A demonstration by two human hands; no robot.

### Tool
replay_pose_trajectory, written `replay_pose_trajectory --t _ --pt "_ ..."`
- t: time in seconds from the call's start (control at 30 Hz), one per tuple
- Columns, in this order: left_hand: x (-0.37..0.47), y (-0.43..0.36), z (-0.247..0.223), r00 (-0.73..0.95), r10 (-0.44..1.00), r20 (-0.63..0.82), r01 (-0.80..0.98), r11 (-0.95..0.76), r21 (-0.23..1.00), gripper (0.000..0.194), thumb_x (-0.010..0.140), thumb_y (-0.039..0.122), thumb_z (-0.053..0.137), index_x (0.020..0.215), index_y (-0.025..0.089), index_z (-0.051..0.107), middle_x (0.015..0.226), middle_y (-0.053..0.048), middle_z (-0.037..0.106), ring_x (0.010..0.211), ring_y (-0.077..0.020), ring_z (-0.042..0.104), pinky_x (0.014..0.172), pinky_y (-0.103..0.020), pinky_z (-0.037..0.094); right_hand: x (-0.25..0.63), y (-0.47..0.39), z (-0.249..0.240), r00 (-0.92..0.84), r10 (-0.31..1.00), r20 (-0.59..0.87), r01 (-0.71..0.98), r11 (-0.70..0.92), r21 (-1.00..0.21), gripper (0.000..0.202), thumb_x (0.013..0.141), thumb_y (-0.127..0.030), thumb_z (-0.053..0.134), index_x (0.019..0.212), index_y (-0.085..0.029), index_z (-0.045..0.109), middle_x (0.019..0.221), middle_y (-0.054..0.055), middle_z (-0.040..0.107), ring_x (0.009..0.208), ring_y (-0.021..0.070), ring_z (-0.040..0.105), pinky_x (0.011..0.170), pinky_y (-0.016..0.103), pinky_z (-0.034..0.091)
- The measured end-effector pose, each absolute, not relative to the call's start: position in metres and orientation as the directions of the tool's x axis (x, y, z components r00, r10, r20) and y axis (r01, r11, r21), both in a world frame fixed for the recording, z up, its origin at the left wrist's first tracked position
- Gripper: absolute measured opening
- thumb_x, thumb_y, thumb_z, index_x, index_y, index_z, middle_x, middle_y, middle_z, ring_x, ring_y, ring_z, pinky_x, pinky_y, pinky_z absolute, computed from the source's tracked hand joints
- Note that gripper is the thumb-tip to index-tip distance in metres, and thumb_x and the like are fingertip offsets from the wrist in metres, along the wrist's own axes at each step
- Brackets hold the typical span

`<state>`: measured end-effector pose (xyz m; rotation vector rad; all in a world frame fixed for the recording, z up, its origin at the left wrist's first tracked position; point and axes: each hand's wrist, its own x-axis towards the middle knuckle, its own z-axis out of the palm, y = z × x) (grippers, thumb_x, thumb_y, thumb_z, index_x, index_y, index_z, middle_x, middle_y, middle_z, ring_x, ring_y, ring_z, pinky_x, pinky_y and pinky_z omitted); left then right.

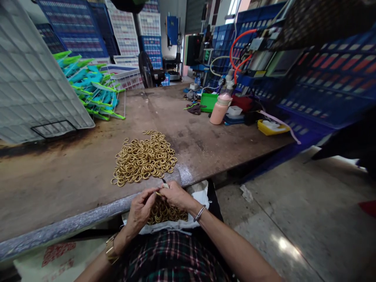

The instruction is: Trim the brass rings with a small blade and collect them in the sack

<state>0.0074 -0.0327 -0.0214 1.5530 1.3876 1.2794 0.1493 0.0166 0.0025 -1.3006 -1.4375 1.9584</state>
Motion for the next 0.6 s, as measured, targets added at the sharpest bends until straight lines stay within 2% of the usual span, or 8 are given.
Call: replay_pose_trajectory --t 0.1,0.17,0.33,0.43,0.5,0.6 --pt "0.006 -0.032 -0.016 -0.075 0.980 0.185 0.295 -0.155 0.943 0.019 0.079 0.026 0.052 0.086 0.019 0.067 0.081 -0.004 0.070 0.073 -0.0168 0.063 0.071 -0.027 0.048 0.148 0.017 0.004 -0.464 0.779 -0.422 0.223 -0.359 -0.906 0.013 0.076 -0.029 0.043 0.075 -0.019 0.051 0.049 -0.010 0.043 0.031 0.0033 0.025 0.032 0.018 0.018" --pt "0.006 -0.032 -0.012 -0.112 0.981 0.159 0.308 -0.118 0.944 0.017 0.079 0.027 0.052 0.082 0.019 0.067 0.074 -0.002 0.069 0.067 -0.0159 0.061 0.066 -0.026 0.047 0.148 0.017 0.007 -0.417 0.840 -0.346 0.244 -0.263 -0.933 0.019 0.081 -0.032 0.040 0.082 -0.019 0.053 0.051 -0.008 0.046 0.034 0.0045 0.030 0.036 0.018 0.023" --pt "0.009 -0.032 -0.006 -0.181 0.976 0.119 0.287 -0.064 0.956 0.013 0.073 0.030 0.058 0.073 0.021 0.067 0.064 -0.001 0.065 0.061 -0.0163 0.057 0.064 -0.026 0.044 0.147 0.015 0.015 -0.387 0.919 -0.075 0.332 0.063 -0.941 0.022 0.082 -0.033 0.043 0.071 -0.017 0.053 0.058 -0.004 0.049 0.055 0.0083 0.042 0.053 0.020 0.032" --pt "0.012 -0.032 -0.003 -0.183 0.980 0.078 0.262 -0.028 0.965 0.014 0.072 0.032 0.059 0.070 0.020 0.066 0.063 -0.001 0.063 0.061 -0.0156 0.055 0.064 -0.026 0.044 0.145 0.014 0.019 -0.367 0.930 -0.032 0.385 0.121 -0.915 0.021 0.081 -0.029 0.044 0.065 -0.016 0.051 0.059 -0.004 0.046 0.058 0.0089 0.040 0.054 0.020 0.031" --pt "0.015 -0.032 0.000 -0.149 0.989 -0.026 0.184 0.053 0.981 0.019 0.074 0.037 0.057 0.070 0.019 0.062 0.059 0.000 0.058 0.056 -0.0129 0.051 0.057 -0.024 0.042 0.144 0.014 0.020 -0.360 0.932 -0.052 0.410 0.108 -0.906 0.019 0.080 -0.026 0.043 0.064 -0.016 0.050 0.059 -0.005 0.045 0.056 0.0085 0.039 0.053 0.020 0.030" --pt "0.018 -0.034 0.004 -0.020 0.971 -0.237 -0.026 0.236 0.971 0.030 0.077 0.046 0.052 0.072 0.017 0.055 0.057 0.003 0.052 0.045 -0.0084 0.044 0.044 -0.020 0.036 0.144 0.013 0.018 -0.370 0.926 -0.075 0.420 0.095 -0.902 0.018 0.080 -0.024 0.043 0.067 -0.016 0.052 0.059 -0.005 0.046 0.055 0.0082 0.039 0.052 0.020 0.029"
